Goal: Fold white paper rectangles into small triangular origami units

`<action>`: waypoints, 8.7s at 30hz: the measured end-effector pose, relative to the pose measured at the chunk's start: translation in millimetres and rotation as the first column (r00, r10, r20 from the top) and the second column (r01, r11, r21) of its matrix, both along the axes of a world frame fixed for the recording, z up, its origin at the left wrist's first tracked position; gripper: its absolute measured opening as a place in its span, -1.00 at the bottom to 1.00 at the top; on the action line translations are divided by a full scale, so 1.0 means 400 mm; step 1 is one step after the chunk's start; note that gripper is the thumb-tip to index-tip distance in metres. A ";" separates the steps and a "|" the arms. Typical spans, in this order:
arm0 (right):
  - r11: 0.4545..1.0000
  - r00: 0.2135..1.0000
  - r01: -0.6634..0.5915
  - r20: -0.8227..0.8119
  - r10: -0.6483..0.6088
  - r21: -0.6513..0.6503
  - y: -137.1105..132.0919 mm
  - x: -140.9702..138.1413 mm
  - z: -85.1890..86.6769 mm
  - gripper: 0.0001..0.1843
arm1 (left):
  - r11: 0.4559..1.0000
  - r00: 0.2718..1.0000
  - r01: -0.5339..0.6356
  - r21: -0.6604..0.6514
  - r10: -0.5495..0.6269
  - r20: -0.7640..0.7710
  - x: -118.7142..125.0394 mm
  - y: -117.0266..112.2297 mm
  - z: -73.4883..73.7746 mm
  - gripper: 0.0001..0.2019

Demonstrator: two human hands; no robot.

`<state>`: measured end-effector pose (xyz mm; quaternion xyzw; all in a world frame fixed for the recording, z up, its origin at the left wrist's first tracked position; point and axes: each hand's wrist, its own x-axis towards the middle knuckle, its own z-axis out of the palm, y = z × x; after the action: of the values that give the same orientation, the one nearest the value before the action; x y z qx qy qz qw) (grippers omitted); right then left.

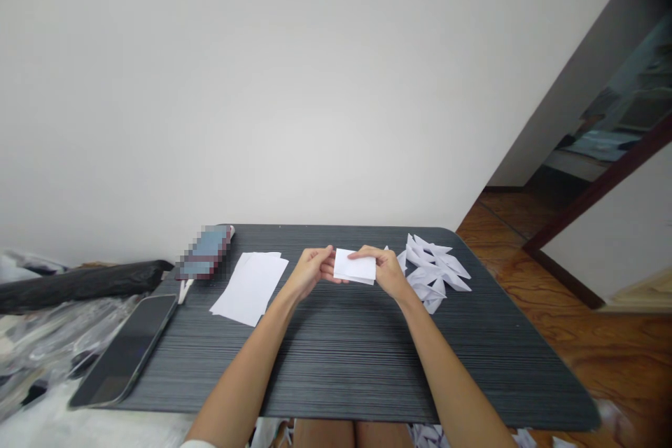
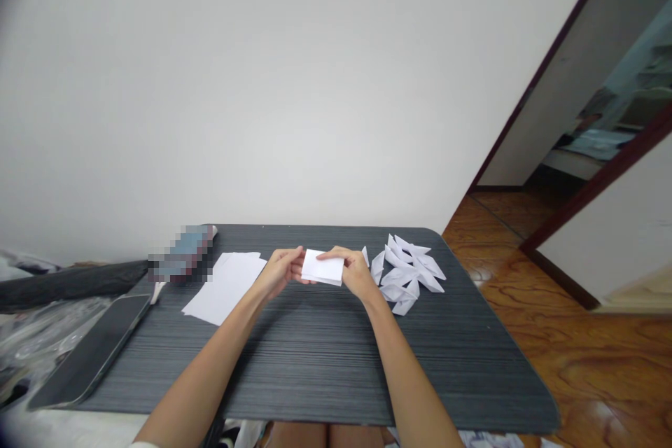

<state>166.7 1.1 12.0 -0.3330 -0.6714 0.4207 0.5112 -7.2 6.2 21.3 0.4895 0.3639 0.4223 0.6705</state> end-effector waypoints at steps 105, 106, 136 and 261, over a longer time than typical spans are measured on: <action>0.930 0.930 0.334 0.104 -0.351 0.152 0.010 -0.033 -0.030 -0.87 | 0.637 0.817 0.025 0.771 0.431 -0.383 0.041 -0.029 -0.039 -0.79; 0.930 0.930 0.335 0.107 -0.352 0.153 0.009 -0.033 -0.029 -0.86 | 0.637 0.816 0.023 0.771 0.433 -0.382 0.041 -0.028 -0.038 -0.79; 0.920 0.911 0.392 0.134 -0.389 0.005 0.019 -0.029 -0.042 -0.69 | 0.829 0.892 -0.075 0.554 0.305 -0.335 0.037 -0.024 -0.051 -0.71; 0.953 0.951 0.302 -0.075 -0.301 -0.001 0.005 -0.013 0.012 -0.85 | 0.993 0.996 0.021 0.120 -0.011 -0.087 0.031 -0.020 -0.006 -0.77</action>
<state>161.7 2.9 16.9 -0.4131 -0.5956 0.3461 0.5957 5.1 -1.7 18.9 0.5499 0.3625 0.4164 0.6268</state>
